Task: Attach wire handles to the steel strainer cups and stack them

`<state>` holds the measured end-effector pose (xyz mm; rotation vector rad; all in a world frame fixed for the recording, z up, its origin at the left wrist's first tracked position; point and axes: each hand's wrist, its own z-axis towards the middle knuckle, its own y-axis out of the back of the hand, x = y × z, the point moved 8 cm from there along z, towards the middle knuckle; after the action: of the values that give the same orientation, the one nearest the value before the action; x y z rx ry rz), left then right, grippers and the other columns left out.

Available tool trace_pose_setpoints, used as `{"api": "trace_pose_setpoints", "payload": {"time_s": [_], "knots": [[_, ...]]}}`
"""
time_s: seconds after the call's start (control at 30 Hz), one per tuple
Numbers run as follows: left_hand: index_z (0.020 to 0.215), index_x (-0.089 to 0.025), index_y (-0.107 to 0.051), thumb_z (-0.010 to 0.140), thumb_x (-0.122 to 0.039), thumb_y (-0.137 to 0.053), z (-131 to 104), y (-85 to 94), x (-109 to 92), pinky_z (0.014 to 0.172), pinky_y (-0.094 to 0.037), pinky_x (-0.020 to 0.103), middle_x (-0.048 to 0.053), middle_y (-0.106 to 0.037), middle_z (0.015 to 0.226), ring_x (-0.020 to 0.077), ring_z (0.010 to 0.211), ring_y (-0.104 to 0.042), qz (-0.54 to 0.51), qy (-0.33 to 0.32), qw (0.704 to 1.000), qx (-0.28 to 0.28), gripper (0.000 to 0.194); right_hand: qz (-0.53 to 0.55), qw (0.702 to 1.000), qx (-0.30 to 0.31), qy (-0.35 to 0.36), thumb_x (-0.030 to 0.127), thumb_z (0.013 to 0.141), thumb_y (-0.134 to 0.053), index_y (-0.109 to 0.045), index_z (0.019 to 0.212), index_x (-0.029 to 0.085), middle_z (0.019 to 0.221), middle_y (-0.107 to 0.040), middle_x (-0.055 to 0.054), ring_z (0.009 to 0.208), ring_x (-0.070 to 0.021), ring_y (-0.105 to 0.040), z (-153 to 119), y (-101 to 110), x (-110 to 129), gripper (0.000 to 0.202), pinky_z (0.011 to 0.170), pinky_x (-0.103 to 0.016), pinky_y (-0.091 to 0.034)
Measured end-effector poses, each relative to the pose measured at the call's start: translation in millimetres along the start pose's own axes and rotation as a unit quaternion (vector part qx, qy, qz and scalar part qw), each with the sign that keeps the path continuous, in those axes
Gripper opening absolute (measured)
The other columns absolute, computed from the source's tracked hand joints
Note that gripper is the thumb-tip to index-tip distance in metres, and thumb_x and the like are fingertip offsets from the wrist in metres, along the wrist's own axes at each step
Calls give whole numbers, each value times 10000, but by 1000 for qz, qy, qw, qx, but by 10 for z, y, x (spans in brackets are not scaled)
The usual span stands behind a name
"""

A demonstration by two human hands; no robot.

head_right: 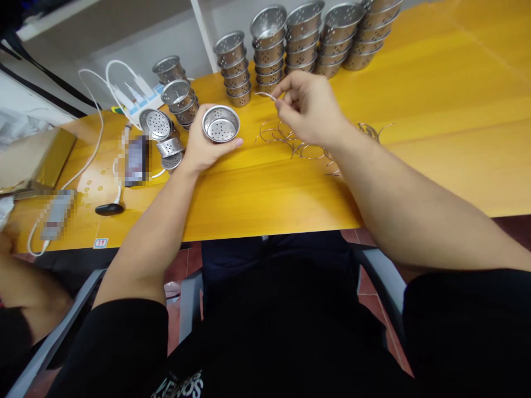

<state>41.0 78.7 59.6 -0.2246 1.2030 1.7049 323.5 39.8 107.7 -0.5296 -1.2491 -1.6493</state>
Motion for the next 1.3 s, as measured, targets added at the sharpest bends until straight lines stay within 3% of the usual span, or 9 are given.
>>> {"api": "trace_pose_setpoints", "payload": {"time_s": [0.13,0.3,0.53,0.67,0.8,0.97,1.17,1.3], "knots": [[1658,-334,-617,979,-921,-1025,-18,-29,32,1555,-571,724,139,-782,1657,436,1653,-782,-4,3,1000,-9,986,16,999,46,-23,759,1010,-921,-756,1274,357,870,-651,-23,769,-292,-586,-58,-241,27,509,868,-535,-646],[1753,-344,-534,984,-930,-1000,-4,-160,3,1586,-524,735,183,-698,1818,479,1790,-690,6,2,1000,2,1074,43,998,39,-36,792,969,-968,-767,1277,360,805,-635,3,741,-280,-572,-76,-306,69,567,832,-531,-650],[1732,-320,-560,1053,-918,-948,-11,-393,-31,1543,-592,661,178,-732,1756,422,1698,-764,-17,-18,1000,17,984,41,998,40,-26,935,1038,-895,-764,1159,404,784,-610,2,786,-304,-579,-122,-367,184,560,833,-533,-621],[1718,-325,-571,1085,-898,-937,-58,-450,-97,1511,-614,681,143,-763,1663,412,1660,-784,-19,-11,999,39,929,13,998,41,-45,977,1024,-871,-783,1197,451,809,-679,-22,932,-371,-679,-130,-398,144,561,822,-545,-630],[1747,-328,-525,1096,-949,-888,-80,-473,-107,1505,-596,689,128,-768,1623,413,1656,-785,-21,-22,999,44,970,-24,998,45,-35,891,1078,-845,-782,1220,395,891,-743,-40,917,-353,-696,-134,-409,177,520,908,-578,-680],[1724,-319,-537,1029,-1008,-914,-60,-463,-69,1489,-609,659,144,-761,1655,419,1647,-787,-16,-25,999,30,1049,-15,999,42,-27,753,1102,-840,-746,1184,358,898,-699,-39,886,-324,-666,-142,-420,223,414,981,-571,-674],[1756,-335,-550,1027,-1021,-911,-65,-499,-143,1508,-603,671,134,-745,1697,434,1701,-763,-20,-25,998,48,1065,-4,998,32,-59,981,1021,-839,-807,1317,496,865,-740,-30,985,-395,-724,-157,-439,160,569,867,-602,-686],[1799,-360,-525,935,-1068,-968,-76,-532,-178,1515,-601,687,122,-730,1712,453,1718,-755,-25,-16,998,57,1202,25,997,40,-63,926,979,-919,-795,1368,503,819,-721,-20,945,-415,-734,-181,-478,217,587,797,-606,-663]]}}
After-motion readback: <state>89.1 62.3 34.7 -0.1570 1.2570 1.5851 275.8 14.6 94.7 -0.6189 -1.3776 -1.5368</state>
